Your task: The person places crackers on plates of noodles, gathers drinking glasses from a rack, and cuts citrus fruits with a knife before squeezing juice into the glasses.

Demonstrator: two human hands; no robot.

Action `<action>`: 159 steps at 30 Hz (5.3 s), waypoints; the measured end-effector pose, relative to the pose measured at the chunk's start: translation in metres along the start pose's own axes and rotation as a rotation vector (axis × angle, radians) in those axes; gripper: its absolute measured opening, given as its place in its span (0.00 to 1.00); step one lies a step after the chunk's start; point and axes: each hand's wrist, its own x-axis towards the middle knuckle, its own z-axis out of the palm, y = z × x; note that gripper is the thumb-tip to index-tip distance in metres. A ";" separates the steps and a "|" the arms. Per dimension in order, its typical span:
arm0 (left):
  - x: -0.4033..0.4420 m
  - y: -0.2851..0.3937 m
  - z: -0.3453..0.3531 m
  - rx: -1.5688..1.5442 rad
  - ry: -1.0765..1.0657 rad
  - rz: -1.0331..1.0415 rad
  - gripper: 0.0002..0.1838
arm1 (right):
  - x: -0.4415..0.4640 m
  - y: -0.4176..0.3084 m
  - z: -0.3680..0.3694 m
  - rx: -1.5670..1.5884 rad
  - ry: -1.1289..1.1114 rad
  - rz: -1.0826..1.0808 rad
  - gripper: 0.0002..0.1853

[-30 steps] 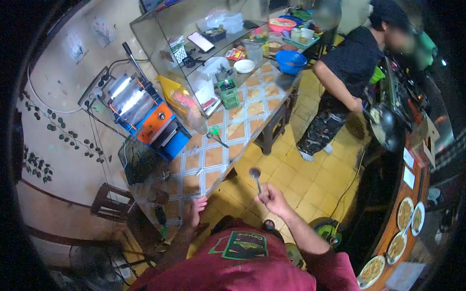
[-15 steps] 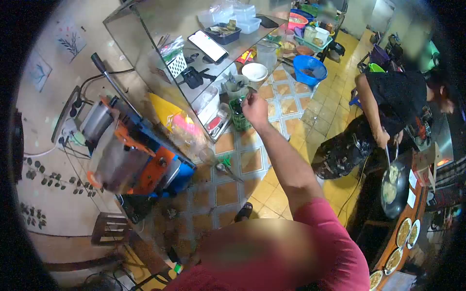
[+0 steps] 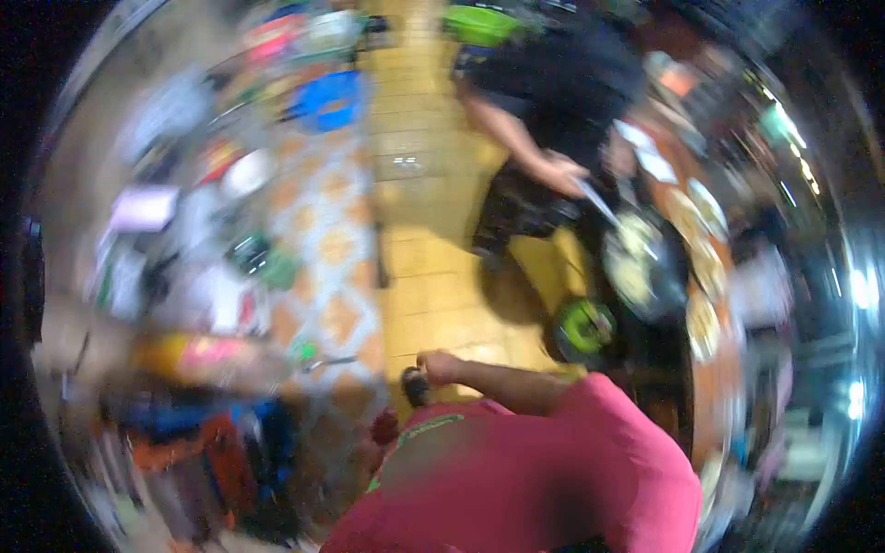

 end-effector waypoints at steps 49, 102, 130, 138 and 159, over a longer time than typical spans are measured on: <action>-0.318 -0.769 0.326 1.868 -0.852 -0.701 0.44 | -0.800 0.252 0.923 1.372 1.689 1.243 0.19; -0.679 -0.795 -0.022 0.663 0.264 -0.253 0.37 | -1.046 0.300 0.887 0.504 0.682 0.550 0.19; -0.508 -0.810 0.116 1.342 -0.209 -0.096 0.28 | -1.018 0.520 0.786 0.508 0.642 0.885 0.13; -0.512 -0.830 0.121 1.495 -0.060 -0.120 0.20 | -0.931 0.812 0.586 0.674 1.162 1.211 0.16; -0.452 -0.846 0.171 1.615 0.044 -0.273 0.21 | -0.896 0.933 0.655 0.519 0.976 1.383 0.19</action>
